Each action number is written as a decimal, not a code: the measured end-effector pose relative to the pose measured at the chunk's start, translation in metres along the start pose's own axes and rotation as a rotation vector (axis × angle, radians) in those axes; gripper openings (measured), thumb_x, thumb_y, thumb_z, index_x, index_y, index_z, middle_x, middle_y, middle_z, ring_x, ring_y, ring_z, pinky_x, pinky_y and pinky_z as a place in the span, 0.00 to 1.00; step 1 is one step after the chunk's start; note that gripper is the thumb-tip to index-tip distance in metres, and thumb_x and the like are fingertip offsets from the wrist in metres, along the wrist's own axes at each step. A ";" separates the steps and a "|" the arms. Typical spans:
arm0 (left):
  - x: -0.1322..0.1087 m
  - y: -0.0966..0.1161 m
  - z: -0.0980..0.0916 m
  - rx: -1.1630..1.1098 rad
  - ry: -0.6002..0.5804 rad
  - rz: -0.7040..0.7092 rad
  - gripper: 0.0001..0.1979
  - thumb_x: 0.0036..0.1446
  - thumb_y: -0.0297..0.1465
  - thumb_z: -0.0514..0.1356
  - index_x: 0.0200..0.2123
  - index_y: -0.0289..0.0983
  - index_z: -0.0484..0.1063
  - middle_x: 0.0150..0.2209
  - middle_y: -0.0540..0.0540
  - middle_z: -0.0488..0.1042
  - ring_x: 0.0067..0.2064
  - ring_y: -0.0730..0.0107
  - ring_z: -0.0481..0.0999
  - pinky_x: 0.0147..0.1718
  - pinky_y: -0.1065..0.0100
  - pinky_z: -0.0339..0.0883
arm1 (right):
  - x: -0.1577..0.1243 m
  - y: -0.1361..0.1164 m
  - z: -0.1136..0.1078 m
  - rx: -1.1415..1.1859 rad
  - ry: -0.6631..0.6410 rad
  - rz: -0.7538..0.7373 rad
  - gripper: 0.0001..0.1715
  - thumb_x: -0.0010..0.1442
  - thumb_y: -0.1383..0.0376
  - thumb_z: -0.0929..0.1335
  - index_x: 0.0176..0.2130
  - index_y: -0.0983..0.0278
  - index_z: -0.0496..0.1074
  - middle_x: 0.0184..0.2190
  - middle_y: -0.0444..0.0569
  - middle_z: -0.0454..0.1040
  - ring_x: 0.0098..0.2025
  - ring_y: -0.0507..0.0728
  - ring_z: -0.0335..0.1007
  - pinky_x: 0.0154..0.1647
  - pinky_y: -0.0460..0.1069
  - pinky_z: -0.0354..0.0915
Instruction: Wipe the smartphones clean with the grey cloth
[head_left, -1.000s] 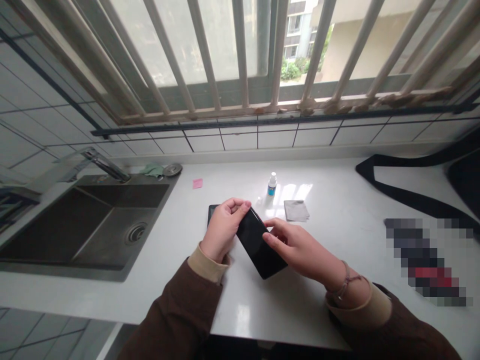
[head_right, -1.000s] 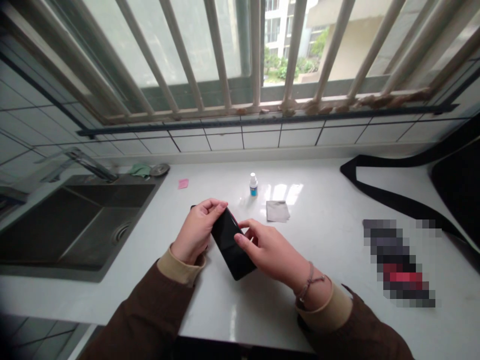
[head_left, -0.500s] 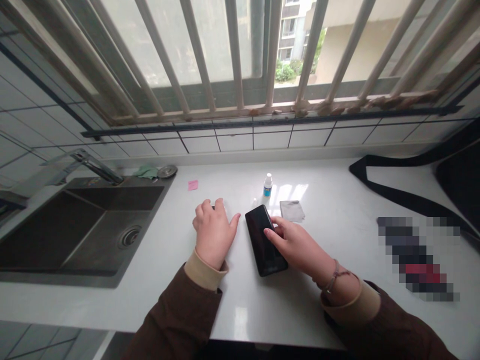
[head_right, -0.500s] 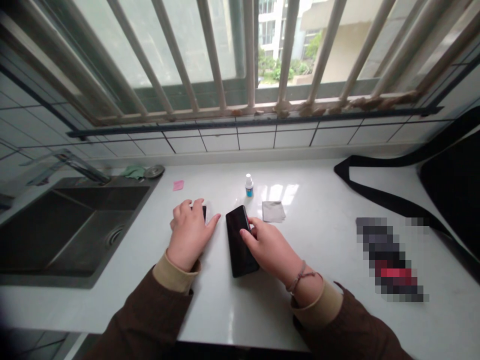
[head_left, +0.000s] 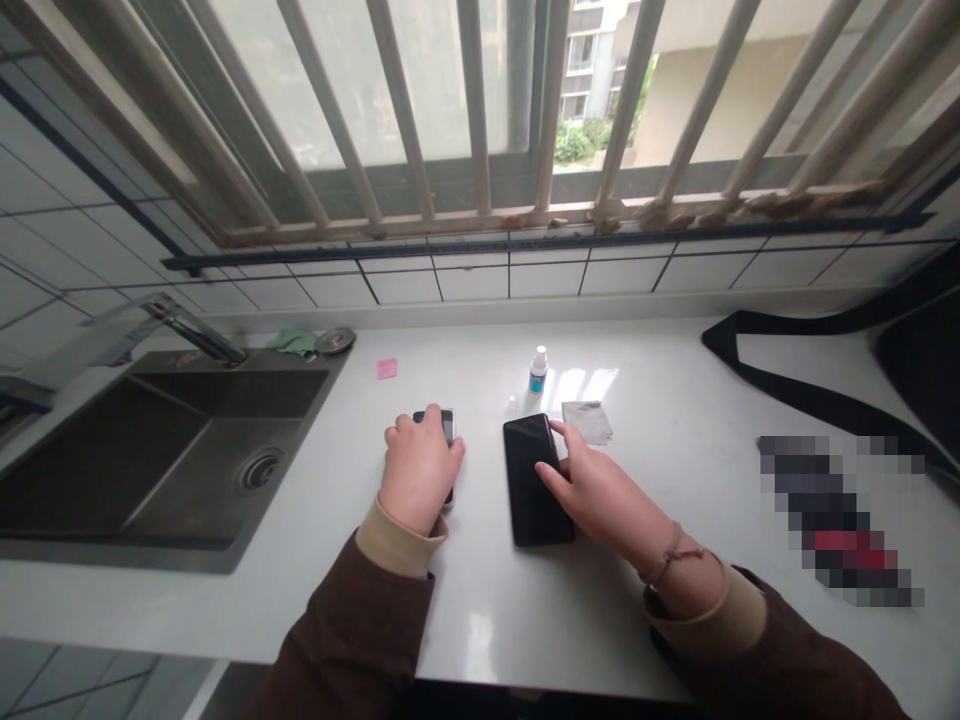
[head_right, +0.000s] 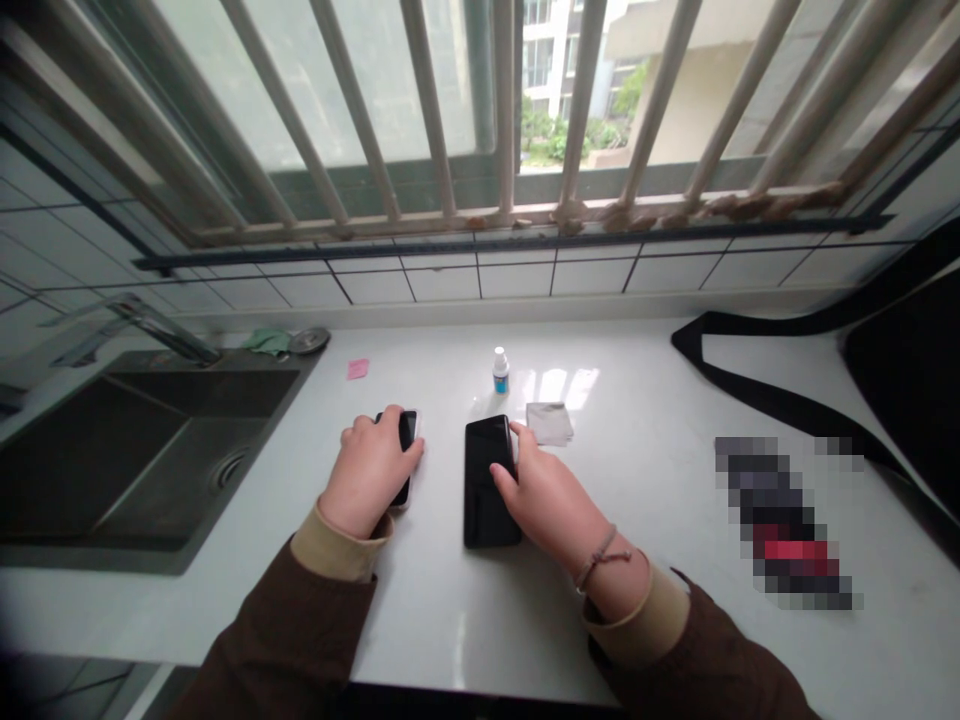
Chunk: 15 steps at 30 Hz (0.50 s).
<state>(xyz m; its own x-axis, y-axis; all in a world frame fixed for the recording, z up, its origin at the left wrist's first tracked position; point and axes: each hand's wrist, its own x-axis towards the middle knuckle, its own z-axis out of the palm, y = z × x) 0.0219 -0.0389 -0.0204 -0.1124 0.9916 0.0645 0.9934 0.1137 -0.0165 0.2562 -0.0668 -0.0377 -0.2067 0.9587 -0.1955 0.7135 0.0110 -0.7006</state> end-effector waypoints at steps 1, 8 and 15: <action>0.001 0.000 0.000 -0.006 0.002 0.005 0.18 0.64 0.38 0.61 0.52 0.35 0.74 0.42 0.31 0.76 0.45 0.42 0.75 0.49 0.51 0.66 | 0.000 0.000 0.001 -0.064 0.016 0.006 0.38 0.73 0.59 0.66 0.73 0.70 0.53 0.35 0.55 0.83 0.38 0.67 0.82 0.33 0.53 0.65; 0.001 0.002 -0.001 -0.075 0.018 0.042 0.19 0.60 0.38 0.63 0.52 0.36 0.75 0.39 0.33 0.75 0.43 0.43 0.76 0.47 0.53 0.66 | -0.001 0.004 0.000 -0.304 0.076 0.035 0.37 0.73 0.58 0.65 0.73 0.71 0.54 0.41 0.66 0.84 0.43 0.73 0.84 0.38 0.56 0.68; -0.001 0.006 0.001 -0.189 0.028 0.050 0.21 0.59 0.38 0.65 0.54 0.37 0.76 0.40 0.35 0.75 0.44 0.44 0.77 0.47 0.53 0.68 | -0.003 0.003 -0.005 -0.406 0.089 0.067 0.37 0.74 0.56 0.64 0.73 0.70 0.56 0.40 0.65 0.84 0.43 0.72 0.84 0.38 0.56 0.70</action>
<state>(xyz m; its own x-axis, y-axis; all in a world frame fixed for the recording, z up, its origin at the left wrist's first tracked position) 0.0283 -0.0395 -0.0213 -0.0648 0.9932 0.0962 0.9848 0.0481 0.1668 0.2623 -0.0679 -0.0361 -0.1053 0.9817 -0.1587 0.9331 0.0424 -0.3572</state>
